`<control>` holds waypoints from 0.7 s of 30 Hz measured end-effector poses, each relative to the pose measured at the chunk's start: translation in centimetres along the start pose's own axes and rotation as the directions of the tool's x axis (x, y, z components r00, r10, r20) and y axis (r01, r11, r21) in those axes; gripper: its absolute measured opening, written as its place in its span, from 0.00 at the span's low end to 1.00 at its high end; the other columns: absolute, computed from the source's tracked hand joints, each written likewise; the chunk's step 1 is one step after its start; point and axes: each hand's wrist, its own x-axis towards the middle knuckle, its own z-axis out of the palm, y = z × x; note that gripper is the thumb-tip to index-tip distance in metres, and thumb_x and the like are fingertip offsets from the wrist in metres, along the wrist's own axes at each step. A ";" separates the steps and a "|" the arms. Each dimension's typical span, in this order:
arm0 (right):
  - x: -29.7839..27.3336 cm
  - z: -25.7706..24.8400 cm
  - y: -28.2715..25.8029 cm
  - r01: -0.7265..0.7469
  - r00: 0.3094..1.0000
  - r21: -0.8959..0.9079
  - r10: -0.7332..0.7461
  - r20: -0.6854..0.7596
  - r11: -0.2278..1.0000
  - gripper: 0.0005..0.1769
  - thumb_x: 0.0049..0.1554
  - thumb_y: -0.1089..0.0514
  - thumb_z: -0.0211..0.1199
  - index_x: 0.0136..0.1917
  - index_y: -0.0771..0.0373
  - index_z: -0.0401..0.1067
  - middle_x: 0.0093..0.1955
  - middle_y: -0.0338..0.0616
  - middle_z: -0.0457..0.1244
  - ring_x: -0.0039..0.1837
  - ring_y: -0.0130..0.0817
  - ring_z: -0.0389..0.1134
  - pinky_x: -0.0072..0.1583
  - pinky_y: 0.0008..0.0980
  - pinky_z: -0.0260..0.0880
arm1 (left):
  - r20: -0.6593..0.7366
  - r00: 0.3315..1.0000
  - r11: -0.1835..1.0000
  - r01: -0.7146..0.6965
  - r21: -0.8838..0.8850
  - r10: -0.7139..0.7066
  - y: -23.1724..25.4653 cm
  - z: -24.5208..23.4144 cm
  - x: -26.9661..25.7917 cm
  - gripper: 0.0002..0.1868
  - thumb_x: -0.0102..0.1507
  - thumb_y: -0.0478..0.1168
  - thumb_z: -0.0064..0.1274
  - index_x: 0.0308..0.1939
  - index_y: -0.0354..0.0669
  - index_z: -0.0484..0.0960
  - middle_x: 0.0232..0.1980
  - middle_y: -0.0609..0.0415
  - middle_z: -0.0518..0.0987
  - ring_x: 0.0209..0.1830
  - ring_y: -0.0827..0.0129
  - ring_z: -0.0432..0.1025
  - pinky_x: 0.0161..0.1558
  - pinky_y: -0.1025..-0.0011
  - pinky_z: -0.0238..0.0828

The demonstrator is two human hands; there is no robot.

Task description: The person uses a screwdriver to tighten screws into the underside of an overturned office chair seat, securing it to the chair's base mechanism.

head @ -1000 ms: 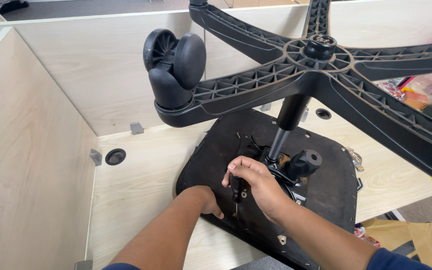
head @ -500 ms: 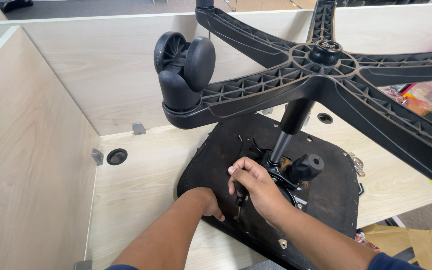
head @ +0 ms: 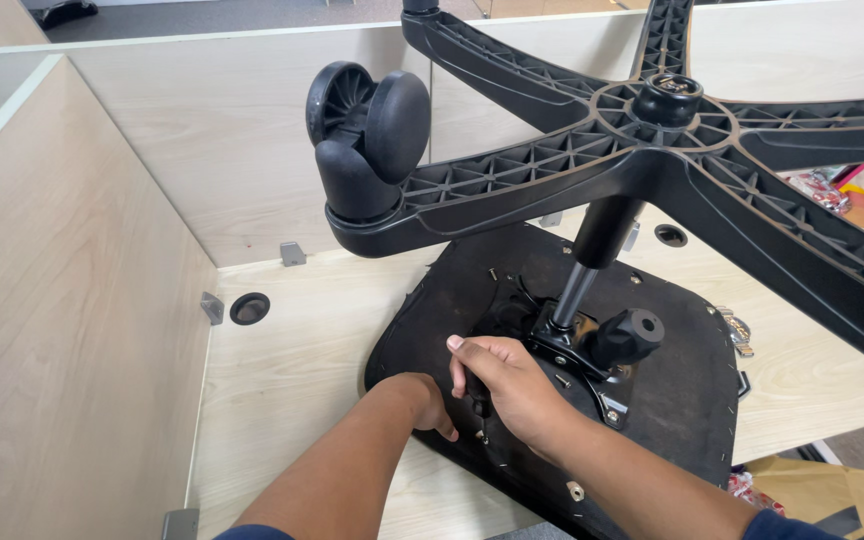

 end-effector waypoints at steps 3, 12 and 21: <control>0.0 -0.2 0.1 -0.007 1.000 -0.015 0.007 0.026 1.000 0.29 0.64 0.42 0.51 0.29 0.60 0.69 0.28 0.37 0.60 0.39 0.25 0.58 0.61 0.27 0.61 | -0.001 1.000 1.000 0.004 -0.009 -0.004 0.0 0.0 -0.2 0.37 0.57 0.60 0.64 0.61 0.39 0.81 0.67 0.44 0.75 0.68 0.52 0.69 0.66 0.56 0.66; 0.1 -0.9 -0.5 -0.113 0.993 0.071 0.111 0.030 0.991 0.18 0.63 0.44 0.54 0.35 0.53 0.66 0.31 0.36 0.61 0.39 0.26 0.61 0.51 0.30 0.61 | -0.016 0.999 0.999 0.034 -0.025 -0.034 0.2 0.1 0.1 0.38 0.54 0.59 0.67 0.60 0.38 0.82 0.65 0.43 0.78 0.65 0.53 0.73 0.64 0.59 0.68; 0.2 -2.5 0.1 -0.007 0.996 -0.042 0.010 0.092 0.999 0.32 0.65 0.38 0.53 0.31 0.62 0.72 0.30 0.36 0.58 0.41 0.25 0.56 0.53 0.27 0.59 | 0.026 0.996 0.997 0.081 0.017 -0.081 0.4 0.1 1.2 0.40 0.55 0.61 0.66 0.62 0.38 0.80 0.68 0.42 0.75 0.68 0.51 0.69 0.66 0.58 0.65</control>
